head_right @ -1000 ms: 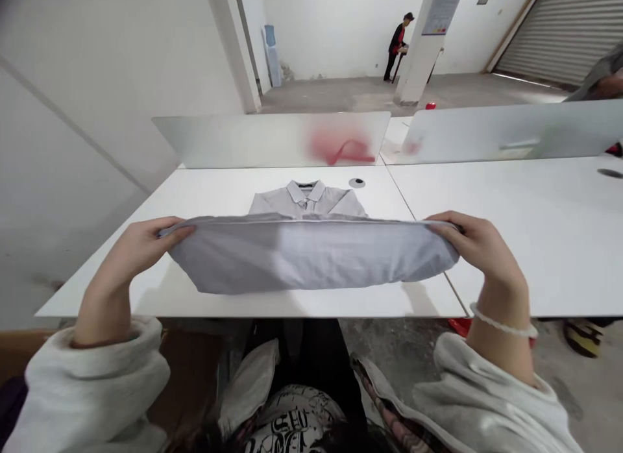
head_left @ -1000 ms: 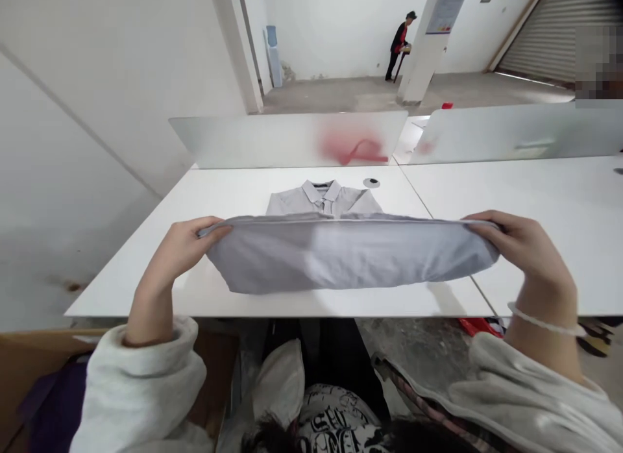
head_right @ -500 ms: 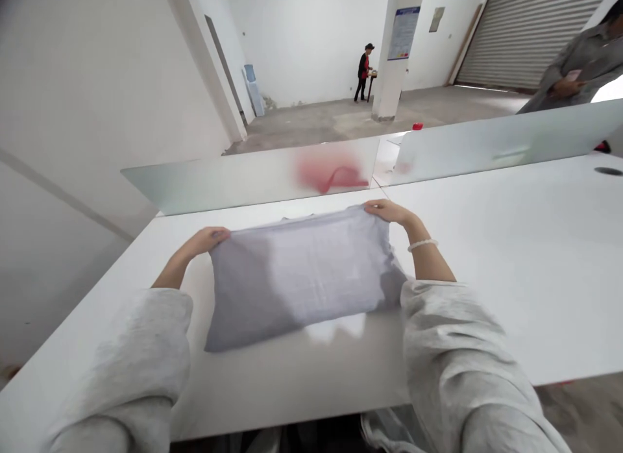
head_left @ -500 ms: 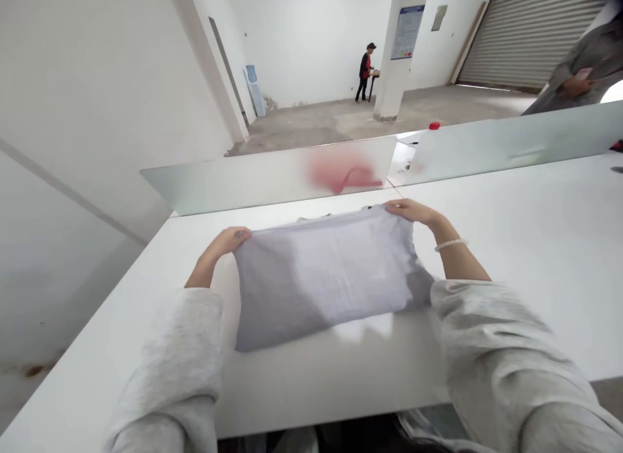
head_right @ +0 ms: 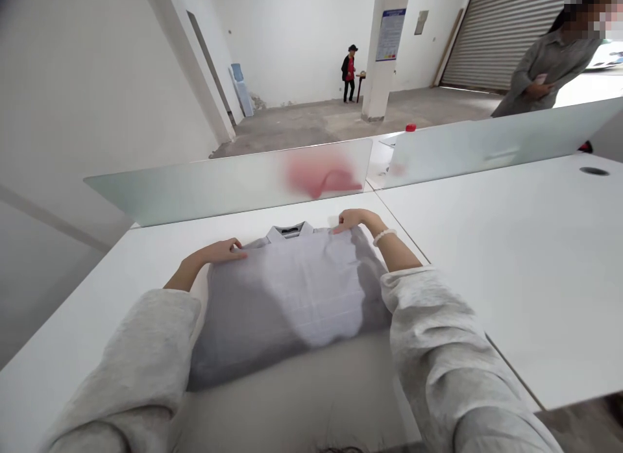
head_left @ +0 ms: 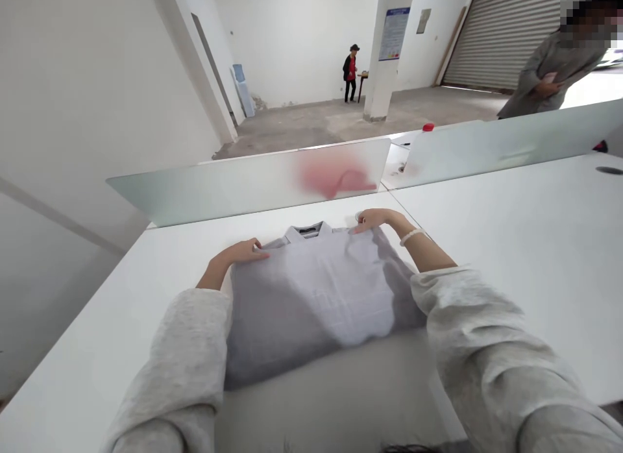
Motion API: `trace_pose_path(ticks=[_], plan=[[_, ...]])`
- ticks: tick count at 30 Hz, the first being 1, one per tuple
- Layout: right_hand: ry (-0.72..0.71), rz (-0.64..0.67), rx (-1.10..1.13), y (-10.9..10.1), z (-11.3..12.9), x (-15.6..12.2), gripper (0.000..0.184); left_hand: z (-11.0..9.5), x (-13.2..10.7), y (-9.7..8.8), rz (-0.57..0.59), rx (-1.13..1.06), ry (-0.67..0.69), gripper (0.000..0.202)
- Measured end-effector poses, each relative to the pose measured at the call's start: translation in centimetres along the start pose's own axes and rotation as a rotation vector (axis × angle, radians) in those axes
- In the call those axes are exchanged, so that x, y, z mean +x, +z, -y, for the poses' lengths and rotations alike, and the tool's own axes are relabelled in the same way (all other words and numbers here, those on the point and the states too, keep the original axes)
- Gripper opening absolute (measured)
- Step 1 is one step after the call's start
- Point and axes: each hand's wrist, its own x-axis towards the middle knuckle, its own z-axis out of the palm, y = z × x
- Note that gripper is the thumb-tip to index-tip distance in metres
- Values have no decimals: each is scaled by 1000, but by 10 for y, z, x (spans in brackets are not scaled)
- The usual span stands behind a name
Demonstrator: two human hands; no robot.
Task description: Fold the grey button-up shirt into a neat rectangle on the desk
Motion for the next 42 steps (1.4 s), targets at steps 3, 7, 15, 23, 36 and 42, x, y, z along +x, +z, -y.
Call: trace_pose_path(ticks=[3,7,15,23,36,42], plan=[[27,87,-54,0,10,5,51,-9,5,5,-22,41,40,73],[-58,16,-85,3,12,4,39,-11,-1,10,-74,63,132,48],[-394,12,246,-16,5,-19,33,-5,-19,-5,-232,-97,222,44],[-329,-84,349,-1,0,11,51,3,5,-3,-279,-181,190,43],[-102,-433,97,32,-5,25,34,3,26,22,-590,-65,58,36],[-148,-685,-110,66,40,-34,48,-52,-23,53,-738,225,131,50]])
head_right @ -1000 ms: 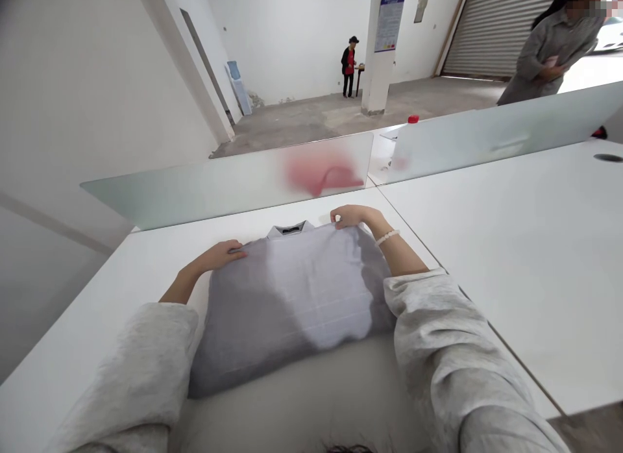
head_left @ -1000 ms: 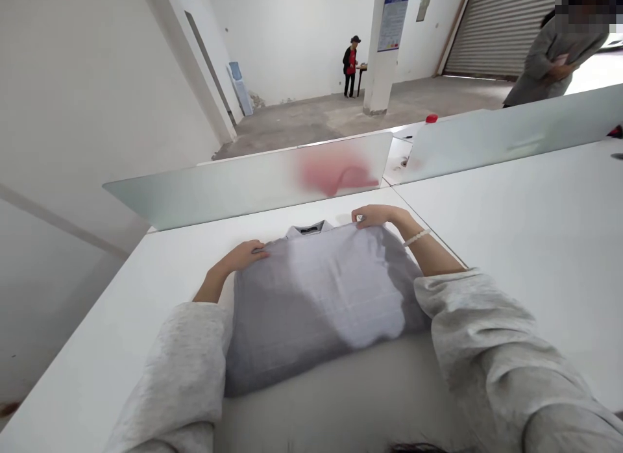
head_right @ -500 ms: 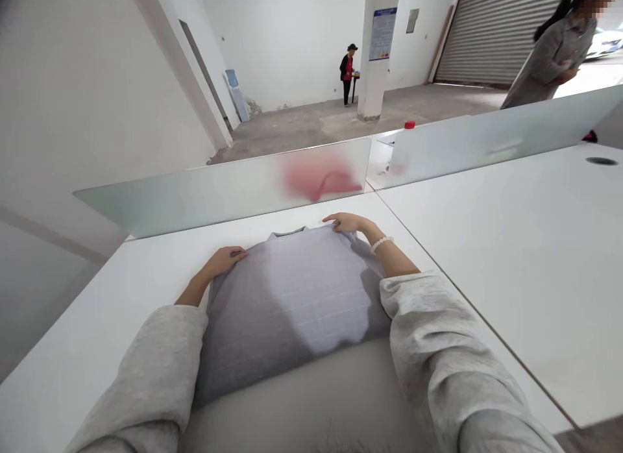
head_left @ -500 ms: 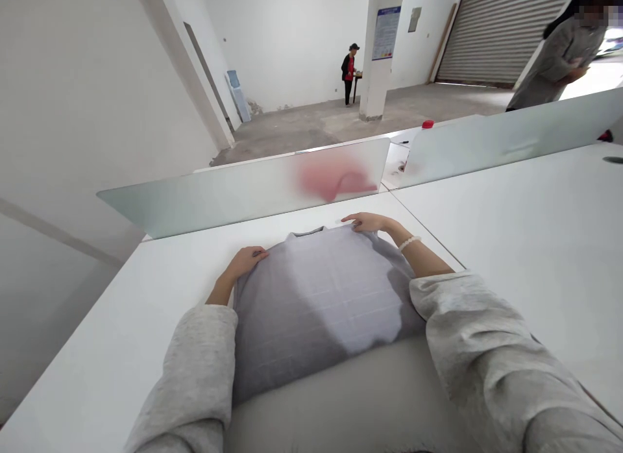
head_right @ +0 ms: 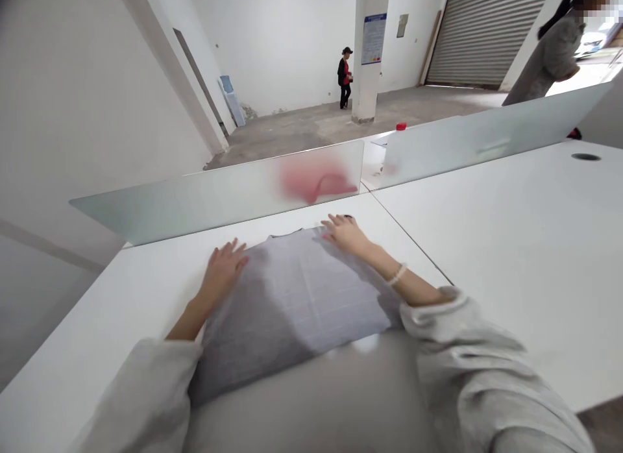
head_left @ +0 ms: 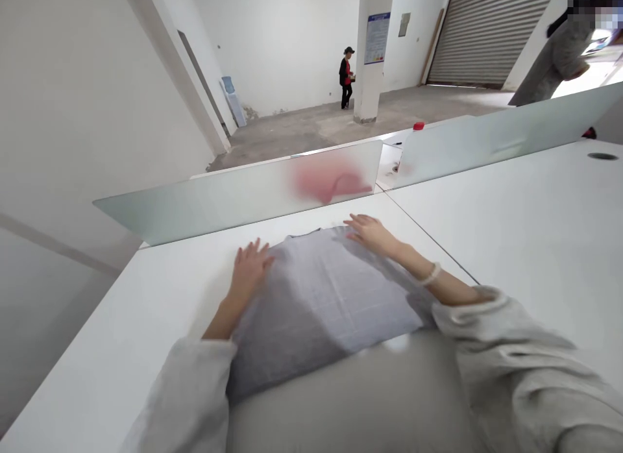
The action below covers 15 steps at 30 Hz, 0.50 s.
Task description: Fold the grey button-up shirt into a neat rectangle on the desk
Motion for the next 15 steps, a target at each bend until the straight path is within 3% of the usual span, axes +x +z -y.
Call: trace_pose_path(ticks=[3,6,10,15], plan=[[-226,-28,14,11,44,-64,55,-43,-54,1,85,-25,264,53],[-286,17,28,31,72,-112,62,-65,-91,16,189,-52,304,57],[-229,74,37,48,78,-124,61,-65,-95,30,256,-66,259,61],[-228,58,57,44,73,-116,57,-64,-84,26,274,-49,250,60]])
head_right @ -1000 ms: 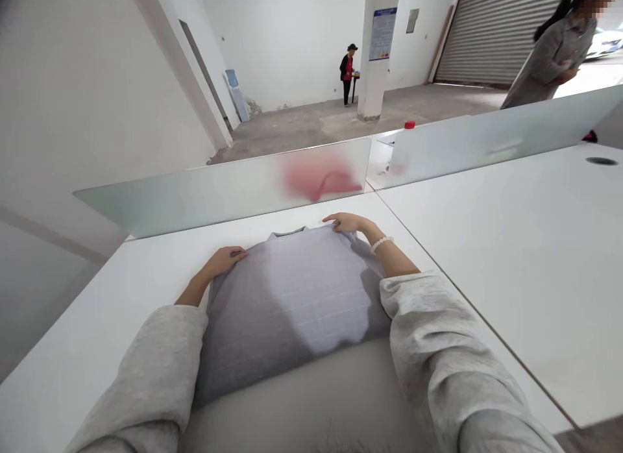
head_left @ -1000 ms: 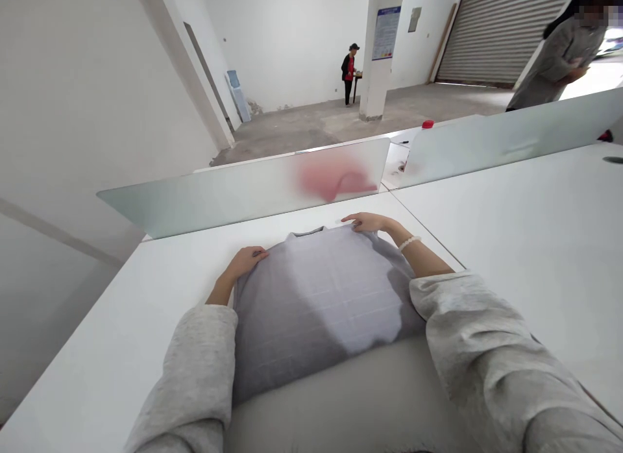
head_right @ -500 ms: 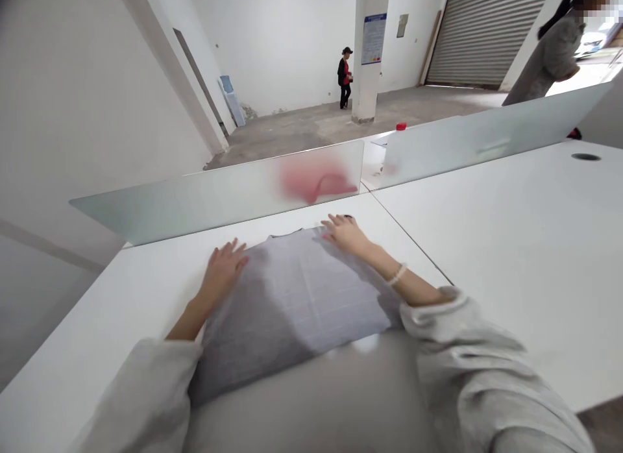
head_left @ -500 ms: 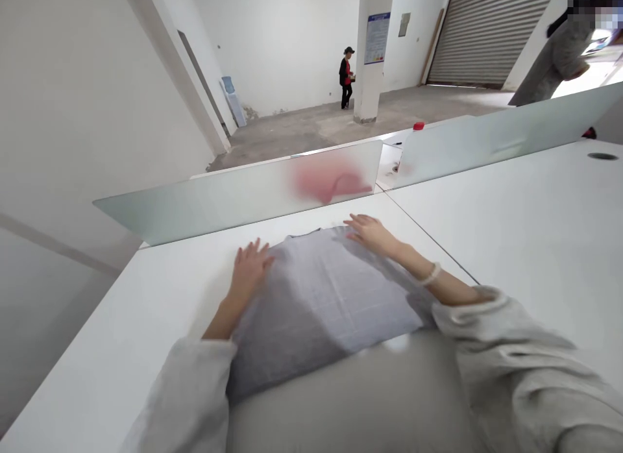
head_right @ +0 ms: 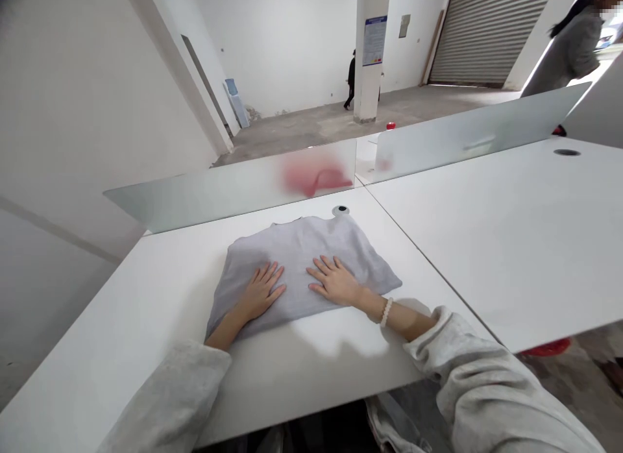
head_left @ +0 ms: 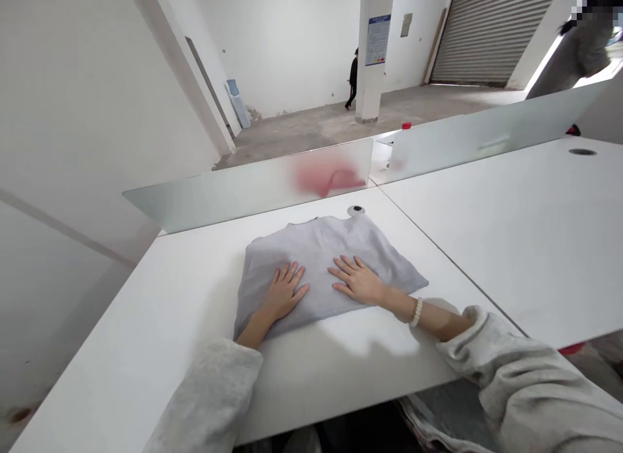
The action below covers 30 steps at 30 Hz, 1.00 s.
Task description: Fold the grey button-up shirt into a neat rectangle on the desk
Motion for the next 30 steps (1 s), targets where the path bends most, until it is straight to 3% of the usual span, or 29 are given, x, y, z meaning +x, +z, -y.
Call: trace_pose_path(ticks=[7,13,16,19,24,27,30], plan=[[49,-106,-38,-11,21,-8,47,-35,-31,-6,-165,121,-151,53],[-17,-116,-44,2,55,-13,50,-64,-63,2,-111,30,-67,59],[-131,-21,-22,-4,43,-23,60,-56,-75,-4,-57,4,-13,60],[-225,62,-31,-21,13,-49,65,-34,-100,-10,-22,1,-51,54],[87,15,-139,-36,-36,-100,63,0,-142,-4,-119,47,-243,58],[256,15,-155,-32,-46,-108,69,6,-143,-1,-185,24,-350,56],[316,43,-155,-30,-47,-100,69,6,-136,-5,-180,-35,-400,54]])
